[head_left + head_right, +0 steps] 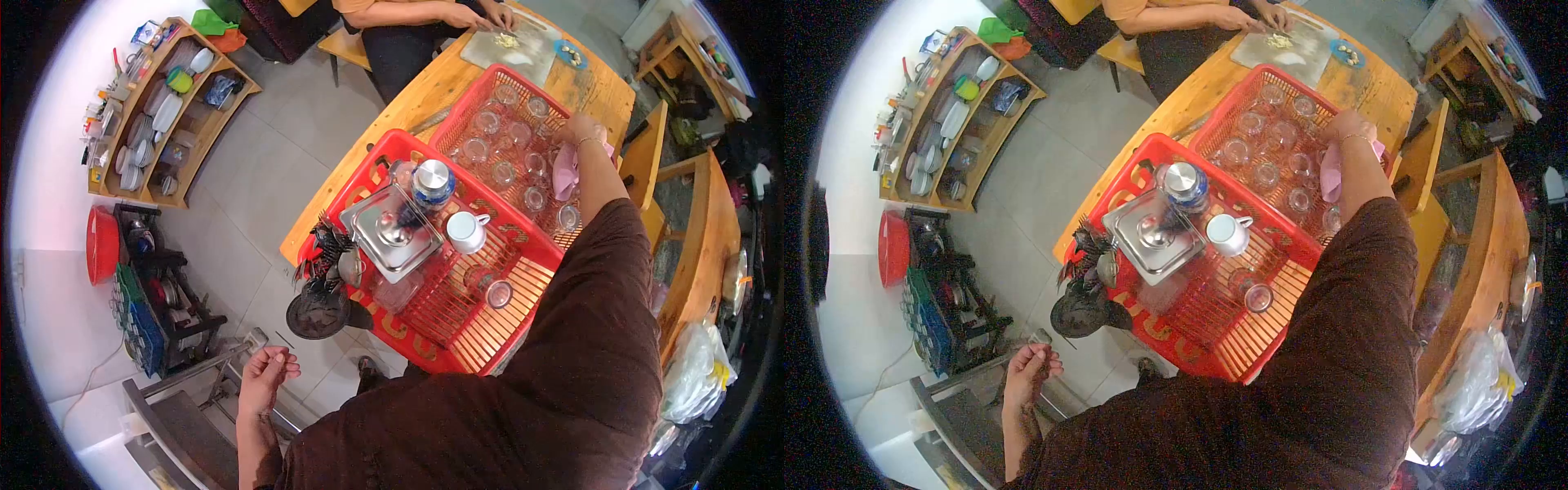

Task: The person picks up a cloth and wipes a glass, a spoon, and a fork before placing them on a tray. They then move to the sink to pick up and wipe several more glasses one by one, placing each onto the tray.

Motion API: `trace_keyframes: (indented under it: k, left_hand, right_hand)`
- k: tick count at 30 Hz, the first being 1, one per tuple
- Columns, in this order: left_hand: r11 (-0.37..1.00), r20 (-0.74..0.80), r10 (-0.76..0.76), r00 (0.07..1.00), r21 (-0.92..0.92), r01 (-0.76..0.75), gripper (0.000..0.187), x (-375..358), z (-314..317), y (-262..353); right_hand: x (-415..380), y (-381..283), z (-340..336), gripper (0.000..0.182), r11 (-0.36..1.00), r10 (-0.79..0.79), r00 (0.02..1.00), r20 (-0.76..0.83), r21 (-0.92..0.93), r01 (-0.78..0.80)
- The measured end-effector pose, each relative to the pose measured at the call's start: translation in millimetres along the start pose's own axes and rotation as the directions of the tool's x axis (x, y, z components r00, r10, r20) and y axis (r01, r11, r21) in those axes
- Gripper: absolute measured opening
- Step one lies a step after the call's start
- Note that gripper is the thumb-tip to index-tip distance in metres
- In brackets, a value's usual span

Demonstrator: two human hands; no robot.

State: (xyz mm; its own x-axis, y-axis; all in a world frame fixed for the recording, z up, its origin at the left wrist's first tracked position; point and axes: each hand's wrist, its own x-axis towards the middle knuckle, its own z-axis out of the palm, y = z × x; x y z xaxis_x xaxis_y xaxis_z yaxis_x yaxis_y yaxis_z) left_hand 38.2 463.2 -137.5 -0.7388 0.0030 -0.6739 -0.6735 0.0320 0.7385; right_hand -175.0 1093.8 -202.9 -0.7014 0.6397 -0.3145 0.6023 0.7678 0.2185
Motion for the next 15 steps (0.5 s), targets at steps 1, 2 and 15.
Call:
trace_keyframes:
  k: [1, 2, 15]
  left_hand:
    - [1.0, -0.007, -0.006, 1.0, 0.014, 0.006, 0.017, 0, 2, 1]
    - [1.0, -0.005, -0.007, 1.0, 0.016, 0.007, 0.017, 0, 2, 0]
    - [0.999, 0.022, -0.014, 1.0, 0.036, 0.013, 0.016, 6, 8, -10]
  right_hand:
    - [-5, 0, -3, 0.052, 1.0, -0.015, 1.0, 0.005, 0.0, 0.015]
    - [-1, 0, -1, 0.052, 1.0, -0.013, 1.0, 0.007, 0.0, 0.013]
    - [10, -23, 11, 0.026, 0.97, -0.03, 0.952, -0.305, -0.24, -0.046]
